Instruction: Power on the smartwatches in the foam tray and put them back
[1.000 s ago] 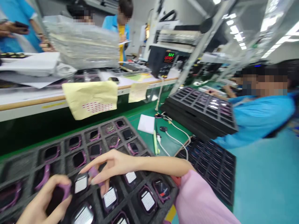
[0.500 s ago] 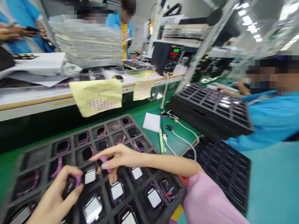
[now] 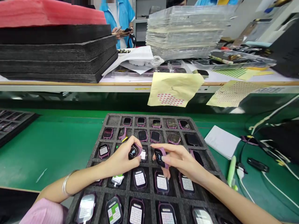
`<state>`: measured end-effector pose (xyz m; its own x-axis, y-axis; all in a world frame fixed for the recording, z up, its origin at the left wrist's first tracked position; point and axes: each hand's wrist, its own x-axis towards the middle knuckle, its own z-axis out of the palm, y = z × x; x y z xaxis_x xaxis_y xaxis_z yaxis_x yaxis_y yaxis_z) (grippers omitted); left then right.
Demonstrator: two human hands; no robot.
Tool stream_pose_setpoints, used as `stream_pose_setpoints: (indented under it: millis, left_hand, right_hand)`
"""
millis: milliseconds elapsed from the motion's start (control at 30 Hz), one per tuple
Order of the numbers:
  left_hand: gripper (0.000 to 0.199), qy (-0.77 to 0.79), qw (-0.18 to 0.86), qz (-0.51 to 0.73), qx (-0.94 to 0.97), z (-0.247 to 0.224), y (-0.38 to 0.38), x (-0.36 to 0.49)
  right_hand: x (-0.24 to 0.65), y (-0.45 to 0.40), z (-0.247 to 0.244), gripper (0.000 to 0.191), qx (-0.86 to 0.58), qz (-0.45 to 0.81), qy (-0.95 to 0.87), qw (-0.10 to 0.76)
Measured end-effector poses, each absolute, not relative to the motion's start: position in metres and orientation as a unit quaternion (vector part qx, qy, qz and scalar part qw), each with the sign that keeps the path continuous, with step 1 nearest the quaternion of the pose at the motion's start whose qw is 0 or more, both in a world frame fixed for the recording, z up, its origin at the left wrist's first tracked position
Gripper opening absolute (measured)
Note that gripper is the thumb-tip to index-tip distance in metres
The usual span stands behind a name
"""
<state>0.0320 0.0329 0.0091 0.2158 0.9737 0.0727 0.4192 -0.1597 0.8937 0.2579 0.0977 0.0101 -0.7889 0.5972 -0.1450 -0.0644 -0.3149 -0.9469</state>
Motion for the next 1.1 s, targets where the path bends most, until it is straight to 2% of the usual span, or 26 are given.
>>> stream_pose_setpoints:
  millis: [700, 1100]
  left_hand:
    - [0.021, 0.505, 0.403, 0.352, 0.677, 0.0111, 0.0341, 0.0301]
    - [0.021, 0.509, 0.394, 0.377, 0.666, 0.0125, 0.034, 0.0306]
  right_hand:
    - [0.2639, 0.1033, 0.0072, 0.046, -0.251, 0.758, -0.576, 0.174]
    - [0.2643, 0.1034, 0.0115, 0.05, -0.257, 0.749, -0.582, 0.185]
